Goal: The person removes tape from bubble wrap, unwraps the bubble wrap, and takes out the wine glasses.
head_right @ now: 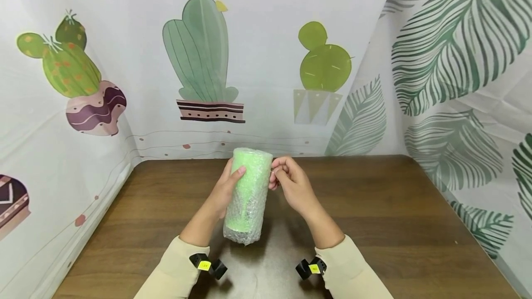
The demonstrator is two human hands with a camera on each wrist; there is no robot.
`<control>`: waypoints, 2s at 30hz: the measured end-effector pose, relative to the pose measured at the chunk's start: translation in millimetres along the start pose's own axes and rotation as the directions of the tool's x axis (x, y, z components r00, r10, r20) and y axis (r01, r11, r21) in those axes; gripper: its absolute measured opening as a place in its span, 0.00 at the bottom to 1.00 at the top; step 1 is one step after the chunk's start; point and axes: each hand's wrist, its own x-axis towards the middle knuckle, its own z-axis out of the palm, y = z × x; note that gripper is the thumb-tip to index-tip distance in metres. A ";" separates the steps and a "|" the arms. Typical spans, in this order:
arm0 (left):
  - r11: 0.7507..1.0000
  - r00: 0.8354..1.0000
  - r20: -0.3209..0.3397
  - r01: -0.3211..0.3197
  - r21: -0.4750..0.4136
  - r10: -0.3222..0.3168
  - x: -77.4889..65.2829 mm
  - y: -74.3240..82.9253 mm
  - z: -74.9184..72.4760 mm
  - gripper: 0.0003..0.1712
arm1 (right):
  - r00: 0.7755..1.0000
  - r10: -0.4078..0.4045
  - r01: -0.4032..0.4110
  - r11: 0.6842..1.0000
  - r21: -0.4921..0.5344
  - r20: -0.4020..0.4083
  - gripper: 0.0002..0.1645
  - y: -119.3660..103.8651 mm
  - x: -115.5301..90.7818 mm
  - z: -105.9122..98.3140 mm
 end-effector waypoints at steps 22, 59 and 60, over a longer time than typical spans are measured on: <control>1.000 0.998 -0.064 -0.011 0.016 0.012 1.0 3.5 -1.8 0.35 | 1.000 0.017 -0.016 0.999 -0.046 0.022 0.14 -2.4 1.4 -1.5; 0.998 0.991 -0.136 0.010 0.064 -0.001 4.6 1.1 -5.7 0.42 | 0.996 0.039 -0.028 0.990 -0.136 0.077 0.20 -0.4 1.8 -4.6; 0.998 0.990 -0.138 0.010 0.064 -0.001 4.7 1.3 -5.6 0.42 | 0.996 0.035 -0.023 0.989 -0.147 0.077 0.20 -0.4 1.7 -4.9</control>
